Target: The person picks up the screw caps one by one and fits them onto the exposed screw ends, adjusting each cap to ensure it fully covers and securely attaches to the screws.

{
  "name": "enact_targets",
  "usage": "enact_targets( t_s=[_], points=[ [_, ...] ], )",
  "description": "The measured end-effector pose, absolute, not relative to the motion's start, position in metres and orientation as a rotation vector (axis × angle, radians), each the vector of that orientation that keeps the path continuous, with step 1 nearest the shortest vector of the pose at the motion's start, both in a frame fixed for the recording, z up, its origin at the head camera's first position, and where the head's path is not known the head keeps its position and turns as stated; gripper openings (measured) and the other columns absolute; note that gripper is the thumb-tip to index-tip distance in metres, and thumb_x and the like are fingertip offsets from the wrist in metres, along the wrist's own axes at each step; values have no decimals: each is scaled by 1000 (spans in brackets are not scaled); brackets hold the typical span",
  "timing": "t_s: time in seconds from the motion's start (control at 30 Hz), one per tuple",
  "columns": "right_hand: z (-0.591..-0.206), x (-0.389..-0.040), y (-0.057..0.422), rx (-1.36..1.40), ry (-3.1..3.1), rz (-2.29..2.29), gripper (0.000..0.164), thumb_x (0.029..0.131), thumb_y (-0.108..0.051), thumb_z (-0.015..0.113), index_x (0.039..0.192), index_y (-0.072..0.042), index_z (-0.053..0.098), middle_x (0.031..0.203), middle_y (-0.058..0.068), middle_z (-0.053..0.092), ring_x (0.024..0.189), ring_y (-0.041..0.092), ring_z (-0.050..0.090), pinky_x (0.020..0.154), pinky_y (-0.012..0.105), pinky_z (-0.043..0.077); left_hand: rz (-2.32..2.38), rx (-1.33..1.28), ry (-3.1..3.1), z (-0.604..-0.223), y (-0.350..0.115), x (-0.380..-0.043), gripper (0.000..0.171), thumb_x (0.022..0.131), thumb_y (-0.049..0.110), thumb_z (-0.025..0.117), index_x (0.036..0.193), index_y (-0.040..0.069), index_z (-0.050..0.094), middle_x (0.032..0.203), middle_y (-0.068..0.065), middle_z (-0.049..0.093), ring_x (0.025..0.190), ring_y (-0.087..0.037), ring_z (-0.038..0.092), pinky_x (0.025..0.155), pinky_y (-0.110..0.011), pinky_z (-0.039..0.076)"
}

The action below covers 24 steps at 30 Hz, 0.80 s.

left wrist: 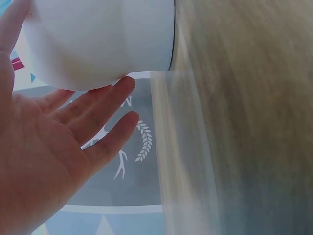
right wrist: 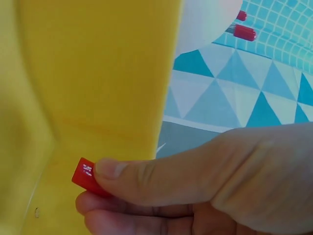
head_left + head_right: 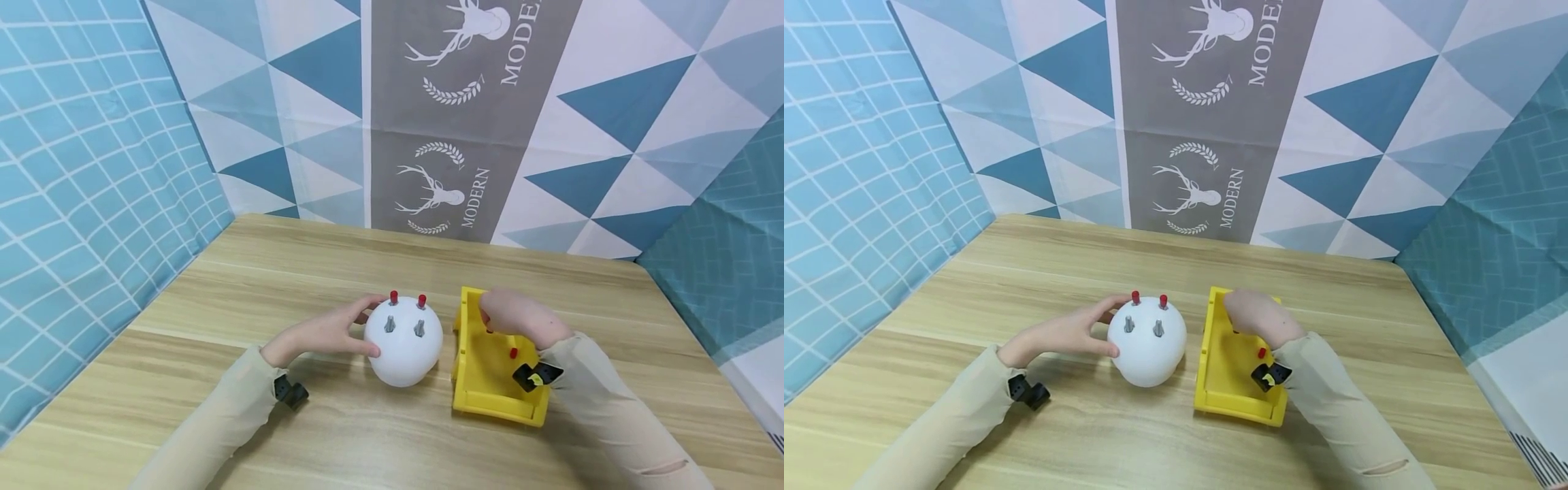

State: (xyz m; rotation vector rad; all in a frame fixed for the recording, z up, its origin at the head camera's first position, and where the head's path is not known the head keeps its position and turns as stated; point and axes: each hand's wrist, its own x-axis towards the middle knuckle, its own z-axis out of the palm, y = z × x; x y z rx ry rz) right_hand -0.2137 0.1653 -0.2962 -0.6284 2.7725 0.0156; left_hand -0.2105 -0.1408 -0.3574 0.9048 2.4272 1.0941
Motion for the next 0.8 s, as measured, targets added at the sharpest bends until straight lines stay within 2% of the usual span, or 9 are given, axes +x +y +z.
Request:
enact_targets(
  t_s=[0.13, 0.43, 0.67, 0.8],
  points=[
    [-293, -212, 165, -663, 2778, -17, 13, 83, 1, 58, 72, -6, 59, 68, 3, 53, 59, 15, 47, 55, 23, 39, 1087, 904, 2435, -357, -141, -210, 86, 74, 42, 72, 141, 19, 24, 135, -2, 40, 117, -24, 47, 94, -47, 40],
    [-287, -209, 165, -670, 2847, -41, 10, 86, -8, 60, 76, -5, 59, 67, 3, 51, 61, 16, 48, 59, 25, 43, 1085, 899, 2430, -357, -140, -210, 85, 75, 41, 72, 141, 19, 23, 135, -3, 39, 117, -25, 47, 93, -48, 41],
    [-283, -208, 162, -685, 2858, -135, 18, 88, -3, 54, 70, -4, 56, 58, 1, 36, 52, 14, 40, 53, 23, 35, 1092, 921, 2428, -358, -138, -210, 85, 75, 41, 72, 140, 18, 22, 134, -5, 39, 115, -25, 47, 93, -47, 41],
    [-279, -207, 161, -742, 2872, -182, 18, 87, -2, 53, 69, -5, 55, 59, 1, 40, 52, 13, 38, 52, 23, 33, 1101, 937, 2425, -358, -138, -209, 85, 75, 40, 72, 140, 16, 22, 134, -6, 39, 114, -24, 48, 92, -45, 41]
  ],
)
